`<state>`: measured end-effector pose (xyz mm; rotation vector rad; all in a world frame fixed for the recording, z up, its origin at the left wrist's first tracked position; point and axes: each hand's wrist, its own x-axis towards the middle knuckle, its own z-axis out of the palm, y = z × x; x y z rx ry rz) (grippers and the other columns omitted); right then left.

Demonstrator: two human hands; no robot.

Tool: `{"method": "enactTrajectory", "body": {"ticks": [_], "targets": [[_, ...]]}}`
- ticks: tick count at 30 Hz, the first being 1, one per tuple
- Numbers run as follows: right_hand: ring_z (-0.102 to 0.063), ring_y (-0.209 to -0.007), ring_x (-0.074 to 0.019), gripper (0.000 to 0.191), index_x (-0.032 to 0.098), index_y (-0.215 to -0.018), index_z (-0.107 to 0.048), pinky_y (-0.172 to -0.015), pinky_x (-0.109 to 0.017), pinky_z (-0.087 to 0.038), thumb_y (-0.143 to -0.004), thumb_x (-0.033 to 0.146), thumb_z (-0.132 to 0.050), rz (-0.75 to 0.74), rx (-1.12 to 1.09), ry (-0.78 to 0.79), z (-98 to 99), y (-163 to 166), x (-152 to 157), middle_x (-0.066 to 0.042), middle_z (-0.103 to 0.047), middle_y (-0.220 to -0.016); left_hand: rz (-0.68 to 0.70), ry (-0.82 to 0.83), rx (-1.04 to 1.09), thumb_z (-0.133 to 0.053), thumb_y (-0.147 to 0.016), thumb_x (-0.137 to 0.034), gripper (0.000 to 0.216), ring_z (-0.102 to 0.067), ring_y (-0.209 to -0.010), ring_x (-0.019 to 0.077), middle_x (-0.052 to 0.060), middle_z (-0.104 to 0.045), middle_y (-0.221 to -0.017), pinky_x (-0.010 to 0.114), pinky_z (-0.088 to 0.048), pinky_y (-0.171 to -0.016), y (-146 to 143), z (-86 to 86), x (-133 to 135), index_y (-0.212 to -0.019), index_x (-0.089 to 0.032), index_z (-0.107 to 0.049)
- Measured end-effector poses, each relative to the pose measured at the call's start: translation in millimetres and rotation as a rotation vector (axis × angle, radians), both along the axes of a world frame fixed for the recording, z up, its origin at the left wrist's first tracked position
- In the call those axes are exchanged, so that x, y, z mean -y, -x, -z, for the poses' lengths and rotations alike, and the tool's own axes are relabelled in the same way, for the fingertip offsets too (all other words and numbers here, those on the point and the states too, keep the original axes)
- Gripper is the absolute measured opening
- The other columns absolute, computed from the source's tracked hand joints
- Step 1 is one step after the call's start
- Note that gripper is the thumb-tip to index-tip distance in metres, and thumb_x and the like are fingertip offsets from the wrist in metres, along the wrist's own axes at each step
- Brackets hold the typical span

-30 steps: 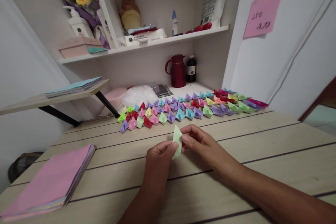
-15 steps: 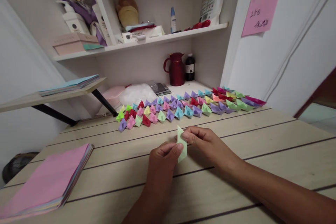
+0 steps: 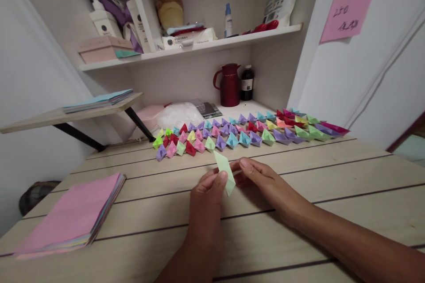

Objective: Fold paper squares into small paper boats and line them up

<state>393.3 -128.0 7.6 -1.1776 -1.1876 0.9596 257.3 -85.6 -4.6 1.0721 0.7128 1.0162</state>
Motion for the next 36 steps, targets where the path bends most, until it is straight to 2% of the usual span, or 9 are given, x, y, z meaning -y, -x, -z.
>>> {"method": "enactTrajectory", "body": {"ticks": [4, 9, 12, 18, 23, 26, 28, 32, 36], "targets": [[-0.06, -0.076, -0.0191, 0.049, 0.017, -0.082, -0.064, -0.077, -0.032, -0.044, -0.093, 0.054, -0.036, -0.065, 0.196, 0.027, -1.6, 0.0, 3.1, -0.006, -0.066, -0.08, -0.038, 0.036, 0.009, -0.072, -0.068, -0.045, 0.034, -0.06, -0.094, 0.0246, 0.009, -0.069, -0.093, 0.032, -0.045, -0.082, 5.2, 0.3, -3.7, -0.078, -0.013, -0.073], [-0.056, -0.068, -0.0155, 0.036, 0.017, -0.074, -0.061, -0.063, -0.026, -0.041, -0.089, 0.049, -0.051, -0.102, 0.388, 0.039, -1.8, 1.2, 5.3, -0.002, -0.063, -0.072, -0.121, 0.017, -0.036, -0.076, -0.063, -0.042, 0.029, -0.06, -0.094, 0.0242, 0.009, -0.069, -0.096, 0.032, -0.044, -0.084, 1.4, 7.2, -5.7, -0.073, -0.015, -0.075], [-0.052, -0.059, -0.0128, 0.039, 0.016, -0.067, -0.061, -0.055, -0.023, -0.038, -0.089, 0.047, -0.051, -0.041, 0.396, 0.053, 0.8, 4.5, 5.5, -0.001, -0.061, -0.063, -0.156, -0.009, -0.052, -0.077, -0.062, -0.04, 0.026, -0.058, -0.094, 0.0236, 0.008, -0.067, -0.099, 0.03, -0.044, -0.081, -2.2, 10.8, -4.0, -0.068, -0.015, -0.075], [-0.047, -0.044, -0.01, 0.039, 0.016, -0.062, -0.061, -0.045, -0.021, -0.035, -0.086, 0.046, -0.055, -0.032, 0.327, 0.07, 3.8, 9.8, 5.7, 0.001, -0.055, -0.05, 0.027, 0.118, 0.052, -0.069, -0.074, -0.04, 0.028, -0.047, -0.061, 0.0125, 0.001, -0.054, -0.061, 0.025, -0.038, -0.062, 0.9, 5.1, 4.4, -0.066, -0.014, -0.067], [-0.05, -0.045, -0.0101, 0.041, 0.015, -0.063, -0.064, -0.048, -0.021, -0.036, -0.085, 0.048, -0.055, -0.13, 0.158, 0.121, 1.9, 10.4, 1.1, 0.0, -0.056, -0.047, 0.117, 0.191, 0.146, -0.068, -0.075, -0.04, 0.033, -0.041, -0.059, 0.0106, 0.0, -0.049, -0.057, 0.024, -0.035, -0.062, 3.6, -4.7, 8.2, -0.059, -0.013, -0.06], [-0.046, -0.038, -0.008, 0.043, 0.015, -0.06, -0.061, -0.043, -0.021, -0.032, -0.082, 0.051, -0.057, -0.142, 0.067, 0.201, 1.8, 12.6, -0.3, 0.001, -0.057, -0.048, 0.119, 0.221, 0.174, -0.072, -0.072, -0.042, 0.033, -0.041, -0.059, 0.0105, 0.0, -0.05, -0.057, 0.024, -0.036, -0.063, 4.5, -6.6, 7.5, -0.06, -0.013, -0.061], [-0.045, -0.037, -0.0078, 0.042, 0.015, -0.059, -0.059, -0.041, -0.021, -0.031, -0.081, 0.051, -0.058, -0.105, 0.127, 0.204, 2.2, 13.4, 0.7, 0.001, -0.056, -0.049, 0.134, 0.239, 0.193, -0.072, -0.071, -0.042, 0.034, -0.044, -0.06, 0.0111, 0.0, -0.051, -0.057, 0.025, -0.038, -0.065, 4.6, -6.5, 6.8, -0.06, -0.012, -0.062], [-0.047, -0.042, -0.0095, 0.035, 0.017, -0.061, -0.058, -0.044, -0.021, -0.034, -0.083, 0.045, -0.06, -0.073, 0.37, 0.086, 2.9, 8.1, 2.9, 0.003, -0.051, -0.047, 0.153, 0.217, 0.164, -0.071, -0.071, -0.041, 0.031, -0.053, -0.062, 0.0138, 0.003, -0.058, -0.061, 0.027, -0.042, -0.066, 3.1, -6.2, 3.5, -0.07, -0.01, -0.068], [-0.054, -0.051, -0.0123, 0.041, 0.017, -0.065, -0.059, -0.051, -0.024, -0.042, -0.088, 0.05, -0.049, -0.109, 0.327, 0.104, 2.2, -6.6, -0.1, -0.001, -0.06, -0.061, 0.098, 0.084, -0.028, -0.068, -0.071, -0.039, 0.028, -0.059, -0.063, 0.0165, 0.005, -0.063, -0.063, 0.028, -0.044, -0.065, 3.3, -5.5, -4.9, -0.074, -0.012, -0.071]]}}
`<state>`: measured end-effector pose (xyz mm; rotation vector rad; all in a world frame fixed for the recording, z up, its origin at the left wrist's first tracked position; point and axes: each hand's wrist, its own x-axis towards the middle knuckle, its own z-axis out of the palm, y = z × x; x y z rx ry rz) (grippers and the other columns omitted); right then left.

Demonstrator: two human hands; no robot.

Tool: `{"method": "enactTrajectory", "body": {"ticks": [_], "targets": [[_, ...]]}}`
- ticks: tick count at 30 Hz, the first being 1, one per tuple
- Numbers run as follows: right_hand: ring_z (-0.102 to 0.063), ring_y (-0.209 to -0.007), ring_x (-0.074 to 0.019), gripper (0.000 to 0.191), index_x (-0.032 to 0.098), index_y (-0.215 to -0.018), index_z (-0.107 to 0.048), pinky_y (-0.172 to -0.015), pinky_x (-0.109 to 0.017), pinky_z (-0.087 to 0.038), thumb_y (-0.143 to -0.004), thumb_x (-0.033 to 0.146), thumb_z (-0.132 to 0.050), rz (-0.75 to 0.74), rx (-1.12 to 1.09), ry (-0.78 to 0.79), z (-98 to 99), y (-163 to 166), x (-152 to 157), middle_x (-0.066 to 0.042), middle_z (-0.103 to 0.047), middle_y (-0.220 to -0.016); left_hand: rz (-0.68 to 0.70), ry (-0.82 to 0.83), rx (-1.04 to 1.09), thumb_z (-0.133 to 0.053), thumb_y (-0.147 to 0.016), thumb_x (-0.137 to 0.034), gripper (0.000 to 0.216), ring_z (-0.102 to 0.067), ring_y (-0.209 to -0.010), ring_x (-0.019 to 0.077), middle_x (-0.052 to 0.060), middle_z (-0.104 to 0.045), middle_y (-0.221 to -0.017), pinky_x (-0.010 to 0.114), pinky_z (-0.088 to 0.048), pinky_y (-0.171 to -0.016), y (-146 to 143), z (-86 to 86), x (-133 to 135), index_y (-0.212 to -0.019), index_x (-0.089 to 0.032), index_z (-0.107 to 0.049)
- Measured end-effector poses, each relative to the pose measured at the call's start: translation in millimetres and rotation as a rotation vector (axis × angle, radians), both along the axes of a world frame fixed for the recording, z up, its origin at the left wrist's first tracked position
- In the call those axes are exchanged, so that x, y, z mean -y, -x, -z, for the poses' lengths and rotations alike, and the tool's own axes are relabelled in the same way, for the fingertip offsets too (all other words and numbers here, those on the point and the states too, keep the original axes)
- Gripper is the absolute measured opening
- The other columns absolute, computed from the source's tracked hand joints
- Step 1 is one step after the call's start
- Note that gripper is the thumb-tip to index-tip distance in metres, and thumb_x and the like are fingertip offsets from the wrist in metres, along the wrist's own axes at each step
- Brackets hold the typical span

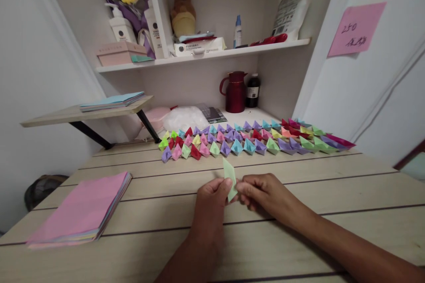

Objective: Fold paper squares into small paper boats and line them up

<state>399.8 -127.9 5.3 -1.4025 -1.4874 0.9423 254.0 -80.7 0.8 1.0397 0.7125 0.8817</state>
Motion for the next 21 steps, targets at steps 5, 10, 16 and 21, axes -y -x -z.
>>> {"method": "enactTrajectory", "body": {"ticks": [5, 10, 16, 21], "targets": [[-0.06, -0.085, -0.0187, 0.037, 0.02, -0.11, -0.059, -0.076, -0.032, -0.048, -0.085, 0.047, -0.055, 0.107, -0.109, -0.14, -0.8, -18.9, -7.8, -0.006, -0.063, -0.101, -0.149, -0.362, -0.386, -0.062, -0.073, -0.032, 0.016, -0.058, -0.063, 0.0179, 0.002, -0.062, -0.064, 0.026, -0.043, -0.061, 4.9, 7.8, -8.8, -0.068, -0.019, -0.07], [-0.055, -0.076, -0.0149, 0.042, 0.022, -0.114, -0.058, -0.069, -0.028, -0.044, -0.077, 0.04, -0.067, 0.07, -0.066, -0.092, 1.5, -15.6, -5.9, -0.002, -0.06, -0.089, -0.133, -0.656, -0.593, -0.056, -0.08, -0.027, 0.017, -0.059, -0.07, 0.0192, 0.003, -0.066, -0.076, 0.027, -0.039, -0.064, 5.8, 13.8, -7.0, -0.076, -0.024, -0.072], [-0.053, -0.066, -0.0157, 0.015, 0.02, -0.078, -0.066, -0.061, -0.027, -0.04, -0.081, 0.035, -0.063, 0.083, 0.209, -0.127, 1.0, -8.4, 1.7, 0.001, -0.059, -0.066, -0.08, -0.931, -0.791, -0.053, -0.084, -0.02, 0.019, -0.059, -0.073, 0.0187, 0.003, -0.068, -0.078, 0.029, -0.035, -0.065, 7.6, 6.3, -2.6, -0.074, -0.023, -0.07], [-0.059, -0.089, -0.0211, 0.007, 0.024, -0.079, -0.069, -0.079, -0.033, -0.043, -0.08, 0.025, -0.062, 0.101, 0.426, -0.303, 3.3, -14.8, -0.3, -0.005, -0.065, -0.101, -0.059, -1.195, -1.012, -0.052, -0.087, -0.017, 0.02, -0.059, -0.079, 0.0211, 0.005, -0.069, -0.08, 0.038, -0.032, -0.083, 8.7, -0.1, -3.1, -0.075, -0.021, -0.067]]}}
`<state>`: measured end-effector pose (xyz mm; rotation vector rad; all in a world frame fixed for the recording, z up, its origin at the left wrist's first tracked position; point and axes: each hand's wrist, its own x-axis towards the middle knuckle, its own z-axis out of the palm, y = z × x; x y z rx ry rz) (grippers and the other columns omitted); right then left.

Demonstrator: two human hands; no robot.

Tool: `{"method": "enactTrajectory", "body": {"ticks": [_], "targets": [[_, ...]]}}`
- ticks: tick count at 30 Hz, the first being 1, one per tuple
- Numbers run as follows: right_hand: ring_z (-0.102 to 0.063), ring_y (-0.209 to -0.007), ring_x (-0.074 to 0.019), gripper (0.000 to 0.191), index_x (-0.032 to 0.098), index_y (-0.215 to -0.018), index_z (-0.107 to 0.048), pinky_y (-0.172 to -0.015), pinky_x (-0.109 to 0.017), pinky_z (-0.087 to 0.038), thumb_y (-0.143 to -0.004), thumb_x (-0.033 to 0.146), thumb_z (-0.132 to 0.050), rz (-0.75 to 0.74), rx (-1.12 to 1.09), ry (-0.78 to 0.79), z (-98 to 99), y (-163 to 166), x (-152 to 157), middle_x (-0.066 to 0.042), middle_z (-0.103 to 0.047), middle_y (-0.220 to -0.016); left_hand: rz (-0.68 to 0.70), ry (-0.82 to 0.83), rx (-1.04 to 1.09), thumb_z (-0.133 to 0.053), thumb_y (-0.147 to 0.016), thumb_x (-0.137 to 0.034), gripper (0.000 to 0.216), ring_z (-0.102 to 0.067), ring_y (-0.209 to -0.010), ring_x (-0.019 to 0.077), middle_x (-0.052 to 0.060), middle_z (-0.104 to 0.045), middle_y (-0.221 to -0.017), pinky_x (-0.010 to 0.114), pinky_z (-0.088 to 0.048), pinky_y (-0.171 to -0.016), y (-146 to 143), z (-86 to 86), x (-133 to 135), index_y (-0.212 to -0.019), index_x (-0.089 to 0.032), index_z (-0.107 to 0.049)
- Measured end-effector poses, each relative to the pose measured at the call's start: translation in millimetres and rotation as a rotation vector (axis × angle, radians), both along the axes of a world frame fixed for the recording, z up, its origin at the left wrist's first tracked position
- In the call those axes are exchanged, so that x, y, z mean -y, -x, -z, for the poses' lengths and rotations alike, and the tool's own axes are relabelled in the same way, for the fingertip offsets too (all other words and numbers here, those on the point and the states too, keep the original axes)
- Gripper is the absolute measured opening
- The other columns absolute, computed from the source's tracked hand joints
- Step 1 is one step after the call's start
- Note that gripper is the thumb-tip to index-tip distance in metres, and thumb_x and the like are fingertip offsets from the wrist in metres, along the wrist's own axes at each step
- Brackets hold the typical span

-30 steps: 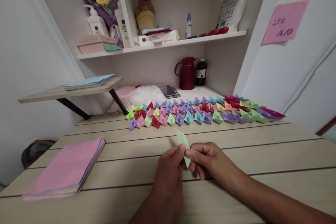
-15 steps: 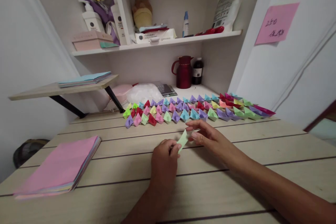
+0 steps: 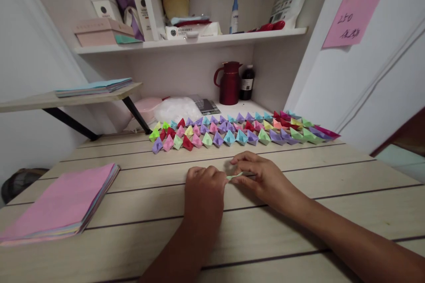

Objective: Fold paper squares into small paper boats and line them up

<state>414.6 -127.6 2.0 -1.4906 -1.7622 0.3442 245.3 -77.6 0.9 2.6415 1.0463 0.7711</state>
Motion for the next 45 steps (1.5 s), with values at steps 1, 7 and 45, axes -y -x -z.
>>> {"method": "enactTrajectory", "body": {"ticks": [1, 7, 45], "targets": [[-0.059, -0.091, -0.0214, 0.008, 0.025, -0.078, -0.07, -0.08, -0.034, -0.043, -0.08, 0.025, -0.062, 0.003, 0.005, -0.003, 0.3, -0.8, -0.5, -0.005, -0.065, -0.104, 0.001, -0.002, 0.005, -0.052, -0.086, -0.016, 0.02, -0.059, -0.08, 0.0212, 0.005, -0.069, -0.08, 0.04, -0.031, -0.086, -0.1, -0.8, -0.1, -0.075, -0.021, -0.067], [-0.058, -0.076, -0.0191, 0.021, 0.019, -0.072, -0.067, -0.068, -0.03, -0.042, -0.073, 0.04, -0.07, 0.02, -0.408, 0.157, -1.6, -2.7, -4.2, -0.003, -0.067, -0.08, -0.088, 0.421, 0.443, -0.063, -0.073, -0.019, 0.005, -0.059, -0.072, 0.019, 0.001, -0.068, -0.073, 0.03, -0.039, -0.07, -2.3, -3.5, -2.3, -0.071, -0.021, -0.066], [-0.054, -0.068, -0.0162, 0.02, 0.017, -0.071, -0.063, -0.064, -0.028, -0.039, -0.075, 0.036, -0.067, 0.041, -0.479, 0.138, 0.6, -2.3, -7.8, -0.001, -0.064, -0.07, 0.041, 0.902, 0.868, -0.04, -0.091, -0.046, 0.04, -0.062, -0.066, 0.0167, 0.008, -0.07, -0.08, 0.03, -0.046, -0.072, -6.8, 2.7, 1.0, -0.093, -0.013, -0.062]]}}
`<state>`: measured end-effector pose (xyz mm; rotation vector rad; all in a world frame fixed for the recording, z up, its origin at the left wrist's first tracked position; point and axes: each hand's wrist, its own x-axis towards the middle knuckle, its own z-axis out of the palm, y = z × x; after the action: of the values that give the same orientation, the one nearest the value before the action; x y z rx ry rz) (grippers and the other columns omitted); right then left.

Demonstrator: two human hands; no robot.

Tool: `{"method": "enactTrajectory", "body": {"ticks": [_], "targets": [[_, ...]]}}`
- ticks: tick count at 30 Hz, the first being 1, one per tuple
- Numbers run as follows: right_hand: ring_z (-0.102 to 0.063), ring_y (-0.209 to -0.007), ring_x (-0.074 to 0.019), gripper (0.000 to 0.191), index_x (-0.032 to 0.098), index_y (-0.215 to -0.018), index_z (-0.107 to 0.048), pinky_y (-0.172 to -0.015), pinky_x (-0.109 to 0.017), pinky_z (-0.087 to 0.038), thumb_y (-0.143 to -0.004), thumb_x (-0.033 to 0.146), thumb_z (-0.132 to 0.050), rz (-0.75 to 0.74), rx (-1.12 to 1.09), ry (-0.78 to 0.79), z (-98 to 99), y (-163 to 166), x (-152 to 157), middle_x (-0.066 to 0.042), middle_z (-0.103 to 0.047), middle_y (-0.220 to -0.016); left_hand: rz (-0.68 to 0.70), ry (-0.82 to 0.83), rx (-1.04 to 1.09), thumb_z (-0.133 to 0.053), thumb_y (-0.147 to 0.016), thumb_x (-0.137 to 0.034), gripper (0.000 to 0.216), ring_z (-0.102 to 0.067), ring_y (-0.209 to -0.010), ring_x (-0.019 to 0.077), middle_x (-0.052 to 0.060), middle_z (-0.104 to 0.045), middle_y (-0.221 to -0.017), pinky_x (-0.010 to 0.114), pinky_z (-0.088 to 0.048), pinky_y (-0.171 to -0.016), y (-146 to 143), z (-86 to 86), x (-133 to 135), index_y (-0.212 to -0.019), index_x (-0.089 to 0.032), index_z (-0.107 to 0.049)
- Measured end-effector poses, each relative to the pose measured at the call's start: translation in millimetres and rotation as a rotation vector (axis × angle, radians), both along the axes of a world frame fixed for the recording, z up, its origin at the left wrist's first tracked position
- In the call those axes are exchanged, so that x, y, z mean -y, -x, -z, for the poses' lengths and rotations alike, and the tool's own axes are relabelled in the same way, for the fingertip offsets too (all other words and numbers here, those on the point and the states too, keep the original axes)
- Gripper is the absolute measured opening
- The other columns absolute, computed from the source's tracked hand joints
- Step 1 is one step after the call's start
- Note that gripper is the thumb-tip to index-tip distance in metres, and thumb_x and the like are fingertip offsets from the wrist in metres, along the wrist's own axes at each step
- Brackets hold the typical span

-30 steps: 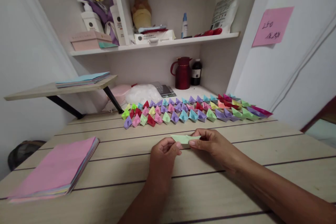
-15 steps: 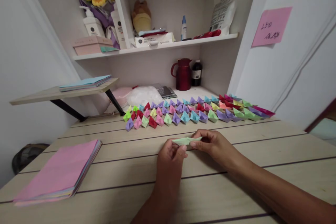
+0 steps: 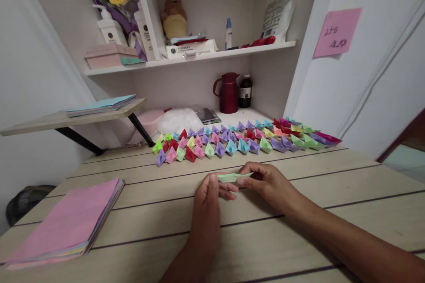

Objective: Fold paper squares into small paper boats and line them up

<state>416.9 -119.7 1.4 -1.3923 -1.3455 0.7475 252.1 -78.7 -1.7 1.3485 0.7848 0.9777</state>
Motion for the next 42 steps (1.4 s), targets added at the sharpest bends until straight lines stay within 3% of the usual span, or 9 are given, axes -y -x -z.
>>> {"method": "enactTrajectory", "body": {"ticks": [3, 5, 13, 24, 28, 32, 37, 42], "targets": [[-0.055, -0.069, -0.0168, 0.014, 0.018, -0.072, -0.063, -0.064, -0.028, -0.039, -0.079, 0.031, -0.062, 0.057, 0.179, -0.052, 1.5, -2.2, -0.4, -0.001, -0.064, -0.072, -0.034, -0.026, -0.076, -0.047, -0.089, -0.039, 0.038, -0.064, -0.071, 0.0165, 0.006, -0.067, -0.086, 0.03, -0.046, -0.076, 0.7, 1.7, -3.1, -0.117, -0.015, -0.053], [-0.056, -0.07, -0.0173, 0.012, 0.019, -0.073, -0.063, -0.065, -0.028, -0.04, -0.08, 0.028, -0.059, 0.052, 0.247, -0.077, 2.0, -2.8, -0.4, -0.001, -0.064, -0.072, -0.029, -0.046, -0.13, -0.054, -0.084, -0.031, 0.042, -0.064, -0.072, 0.0159, 0.005, -0.064, -0.089, 0.028, -0.046, -0.075, 0.3, 2.4, -3.6, -0.123, -0.017, -0.049], [-0.061, -0.074, -0.0181, 0.012, 0.02, -0.086, -0.066, -0.068, -0.028, -0.045, -0.081, 0.019, -0.055, -0.052, 0.279, -0.071, 3.1, 5.9, 2.1, -0.002, -0.068, -0.081, 0.106, -0.166, -0.268, -0.052, -0.081, -0.02, 0.028, -0.061, -0.07, 0.0139, 0.003, -0.066, -0.089, 0.024, -0.047, -0.067, -0.7, 3.8, 1.7, -0.109, -0.02, -0.059], [-0.06, -0.075, -0.0169, 0.038, 0.024, -0.114, -0.056, -0.069, -0.029, -0.047, -0.079, 0.011, -0.055, -0.065, 0.257, -0.063, -0.8, 12.2, 5.3, -0.002, -0.068, -0.096, 0.09, -0.159, -0.25, -0.052, -0.081, -0.015, 0.049, -0.061, -0.064, 0.0118, 0.002, -0.068, -0.094, 0.025, -0.048, -0.066, -1.5, 5.6, -0.2, -0.129, -0.025, -0.048], [-0.059, -0.076, -0.0169, 0.039, 0.026, -0.115, -0.054, -0.07, -0.03, -0.047, -0.079, 0.01, -0.054, -0.074, 0.293, -0.07, -2.4, 13.9, 6.3, -0.002, -0.067, -0.099, 0.091, -0.161, -0.255, -0.051, -0.08, -0.013, 0.052, -0.06, -0.065, 0.0124, 0.002, -0.068, -0.09, 0.025, -0.047, -0.067, -1.2, 5.8, -0.4, -0.131, -0.025, -0.046], [-0.059, -0.075, -0.0163, 0.043, 0.026, -0.117, -0.053, -0.069, -0.03, -0.047, -0.077, 0.011, -0.057, -0.077, 0.306, -0.082, 0.3, 11.3, 4.8, -0.003, -0.063, -0.106, 0.073, -0.161, -0.252, -0.051, -0.079, -0.013, 0.053, -0.06, -0.064, 0.0109, 0.004, -0.066, -0.101, 0.025, -0.047, -0.069, -1.0, 2.6, 1.4, -0.131, -0.025, -0.046], [-0.059, -0.077, -0.0139, 0.049, 0.027, -0.122, -0.049, -0.072, -0.03, -0.049, -0.077, 0.012, -0.059, -0.073, 0.201, -0.076, 0.5, 8.6, 4.6, -0.005, -0.054, -0.119, 0.061, -0.158, -0.256, -0.05, -0.079, -0.011, 0.052, -0.06, -0.064, 0.0093, 0.004, -0.066, -0.105, 0.023, -0.047, -0.068, -0.8, -0.5, 3.3, -0.129, -0.024, -0.048], [-0.059, -0.078, -0.0141, 0.047, 0.026, -0.12, -0.049, -0.071, -0.029, -0.048, -0.076, 0.017, -0.063, -0.093, 0.131, -0.025, -1.3, 8.0, 5.1, -0.005, -0.056, -0.117, 0.086, -0.155, -0.265, -0.049, -0.08, -0.011, 0.05, -0.059, -0.064, 0.0095, 0.005, -0.066, -0.109, 0.023, -0.047, -0.068, -0.9, 2.4, 0.9, -0.128, -0.023, -0.048]]}}
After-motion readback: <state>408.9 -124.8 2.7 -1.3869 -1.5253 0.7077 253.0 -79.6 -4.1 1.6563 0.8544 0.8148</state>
